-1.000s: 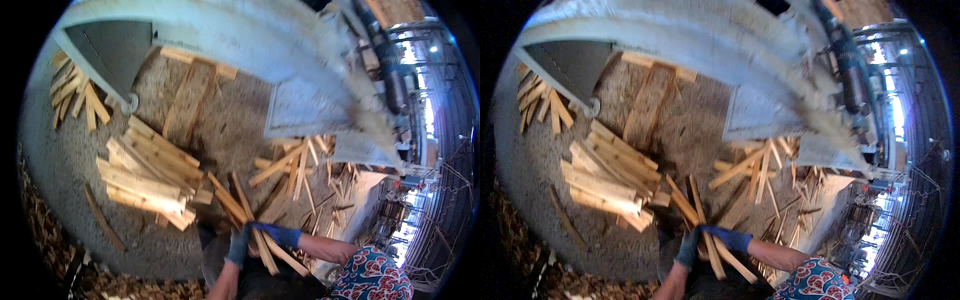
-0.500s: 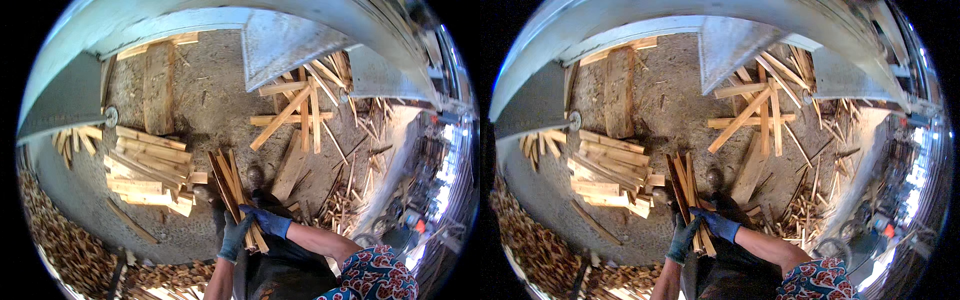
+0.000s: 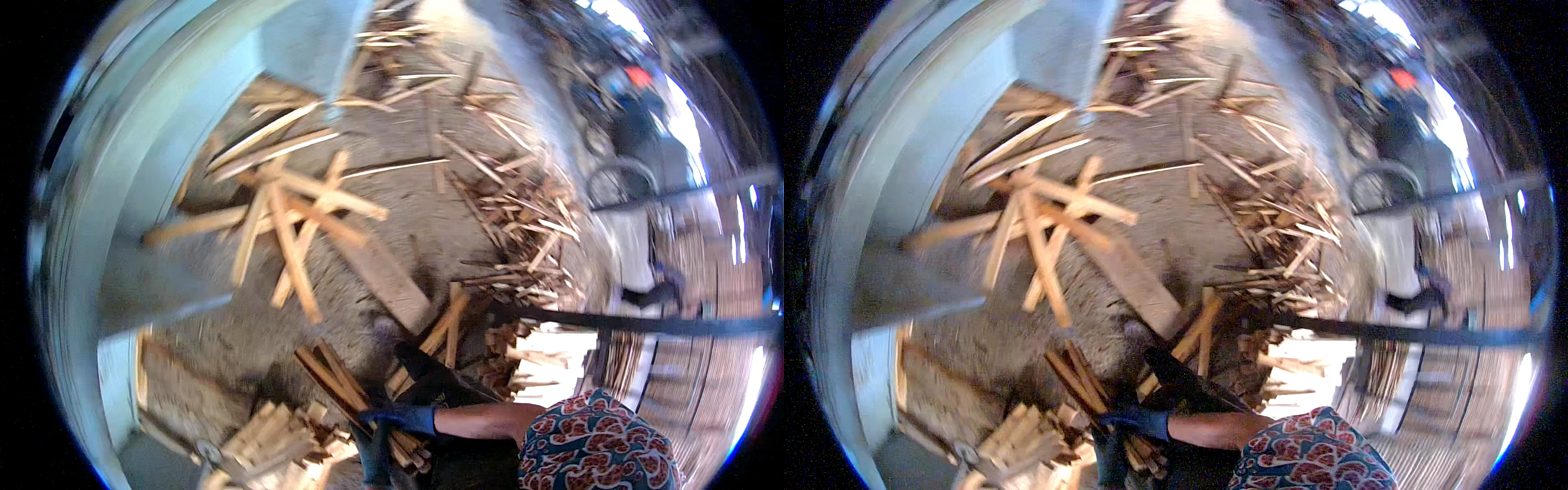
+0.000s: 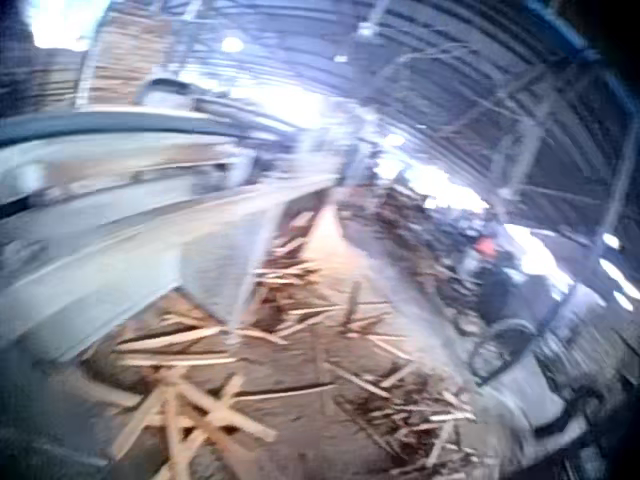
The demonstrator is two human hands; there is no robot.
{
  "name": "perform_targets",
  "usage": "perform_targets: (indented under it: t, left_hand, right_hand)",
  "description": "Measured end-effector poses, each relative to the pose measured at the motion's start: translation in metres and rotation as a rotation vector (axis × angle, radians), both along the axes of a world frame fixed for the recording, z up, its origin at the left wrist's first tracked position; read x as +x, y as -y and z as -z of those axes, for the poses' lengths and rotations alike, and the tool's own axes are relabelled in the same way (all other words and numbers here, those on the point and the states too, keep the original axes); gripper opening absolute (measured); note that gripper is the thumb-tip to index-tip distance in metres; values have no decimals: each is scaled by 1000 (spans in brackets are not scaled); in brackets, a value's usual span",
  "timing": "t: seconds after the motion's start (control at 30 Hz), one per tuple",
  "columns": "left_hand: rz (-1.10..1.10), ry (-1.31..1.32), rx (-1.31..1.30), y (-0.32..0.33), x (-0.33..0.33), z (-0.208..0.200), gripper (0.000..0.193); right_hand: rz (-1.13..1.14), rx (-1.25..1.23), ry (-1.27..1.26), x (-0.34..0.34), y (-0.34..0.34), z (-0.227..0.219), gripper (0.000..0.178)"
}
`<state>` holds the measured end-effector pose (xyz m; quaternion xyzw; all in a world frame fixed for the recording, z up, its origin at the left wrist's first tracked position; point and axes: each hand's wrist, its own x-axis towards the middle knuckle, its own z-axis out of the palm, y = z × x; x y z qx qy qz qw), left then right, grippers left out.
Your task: The person picks up wooden planks from a pile on the floor and stacks them onto a metal rack. They handle the planks one by one or in small groups, arranging them neatly on the rack.
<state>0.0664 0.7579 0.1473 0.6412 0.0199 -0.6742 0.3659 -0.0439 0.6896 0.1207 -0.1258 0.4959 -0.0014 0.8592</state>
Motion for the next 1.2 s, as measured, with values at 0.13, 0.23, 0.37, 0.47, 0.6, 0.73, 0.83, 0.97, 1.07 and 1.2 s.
perform_targets:
  t: [0.13, 0.23, 0.37, 0.47, 0.6, 0.73, 0.83, 0.97, 1.07, 1.2]
  left_hand:
    - [218, 80, -72, 17, -10, -26, 52]
    - [358, 141, -236, 39, -30, -44, 53]
    - [463, -15, -464, 55, -55, 9, 64]
    - [901, 137, -540, 170, -154, -84, 82]
    - [1150, 169, -996, 274, -283, -118, 88]
    - [1218, 429, -1236, 304, -363, -136, 88]
    - [1247, 217, -1136, 294, -334, -120, 86]
    - [1113, 75, -565, 238, -221, -66, 73]
    - [899, 243, -397, 198, -158, -32, 68]
    - [901, 441, -673, 162, -115, -37, 55]
  right_hand:
    - [304, 192, 116, -15, 0, -36, 53]
    - [564, 114, 195, -47, 38, -111, 34]
    - [753, -116, -63, -93, 72, -122, 45]
    - [944, -291, -207, -167, 96, -141, 56]
    - [1077, -618, -517, -294, 152, -147, 42]
    - [1451, -725, -766, -431, 204, -144, 47]
    - [1419, -641, -1032, -468, 208, -137, 52]
    - [809, -929, -731, -427, 144, -11, 42]
    - [22, -946, -609, -295, 88, 16, 45]
    - [-610, -1278, -65, -125, 46, -12, 44]
